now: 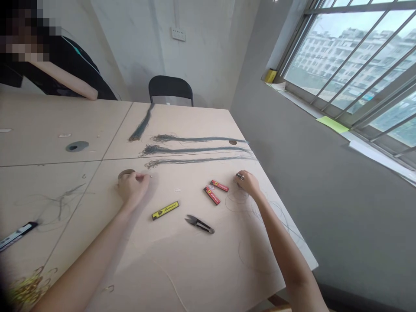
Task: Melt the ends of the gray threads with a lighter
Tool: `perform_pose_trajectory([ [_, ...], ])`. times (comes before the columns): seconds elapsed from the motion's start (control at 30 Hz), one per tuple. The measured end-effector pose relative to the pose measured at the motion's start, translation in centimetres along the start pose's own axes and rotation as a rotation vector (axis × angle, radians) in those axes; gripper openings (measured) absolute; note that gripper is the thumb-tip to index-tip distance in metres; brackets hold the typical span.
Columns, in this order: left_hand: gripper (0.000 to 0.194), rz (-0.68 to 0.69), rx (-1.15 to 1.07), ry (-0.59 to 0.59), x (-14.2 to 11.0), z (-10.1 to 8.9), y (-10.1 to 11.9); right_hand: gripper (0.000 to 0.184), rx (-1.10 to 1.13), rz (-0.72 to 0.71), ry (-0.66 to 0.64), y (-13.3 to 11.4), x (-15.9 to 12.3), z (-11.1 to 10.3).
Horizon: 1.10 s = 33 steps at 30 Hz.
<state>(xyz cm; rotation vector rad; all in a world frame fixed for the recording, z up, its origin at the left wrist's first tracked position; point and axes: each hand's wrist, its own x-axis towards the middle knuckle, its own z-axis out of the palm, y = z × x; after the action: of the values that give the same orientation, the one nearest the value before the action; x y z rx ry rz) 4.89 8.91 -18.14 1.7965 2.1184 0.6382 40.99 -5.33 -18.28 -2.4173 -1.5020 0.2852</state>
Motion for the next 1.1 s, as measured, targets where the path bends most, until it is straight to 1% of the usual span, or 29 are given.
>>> perform_pose_trajectory([
  [0.13,0.017,0.001,-0.001,-0.005,0.0,0.0,0.0,0.016,0.009,0.022,0.011,0.8,-1.0,-0.2],
  [0.23,0.019,0.004,0.001,-0.009,0.0,0.0,0.0,0.017,0.037,0.029,0.025,1.7,-1.7,-0.9],
  [0.4,0.020,0.007,0.031,-0.022,0.1,0.0,0.0,0.029,0.071,0.104,0.093,4.0,-2.2,-2.6],
  [0.47,0.018,0.001,0.048,-0.030,0.0,0.0,0.0,0.026,0.063,0.147,0.090,4.7,-1.9,-2.8],
  [0.53,0.017,-0.009,0.066,-0.037,0.0,-0.1,0.0,0.020,0.043,0.185,0.065,5.0,-1.1,-2.7],
  [0.6,0.017,-0.015,0.078,-0.040,0.0,-0.1,0.0,0.018,0.014,0.222,0.039,4.8,-0.1,-2.5],
  [0.73,0.019,-0.003,0.076,-0.034,0.0,0.2,-0.3,0.025,-0.043,0.298,0.011,3.9,2.3,-2.2],
  [0.8,0.019,-0.002,0.070,-0.027,0.1,0.4,-0.6,0.023,-0.063,0.331,0.021,3.5,3.2,-2.2],
  [0.9,0.018,0.003,0.055,-0.006,0.3,0.8,-1.0,0.017,-0.078,0.361,0.075,3.0,4.0,-2.2],
  [0.97,0.016,0.008,0.044,0.009,0.4,1.0,-1.1,0.018,-0.071,0.348,0.113,2.7,4.1,-1.9],
  [1.1,0.014,0.055,0.017,0.043,0.2,1.0,-1.0,0.022,-0.032,0.259,0.138,1.7,3.8,-1.0],
])
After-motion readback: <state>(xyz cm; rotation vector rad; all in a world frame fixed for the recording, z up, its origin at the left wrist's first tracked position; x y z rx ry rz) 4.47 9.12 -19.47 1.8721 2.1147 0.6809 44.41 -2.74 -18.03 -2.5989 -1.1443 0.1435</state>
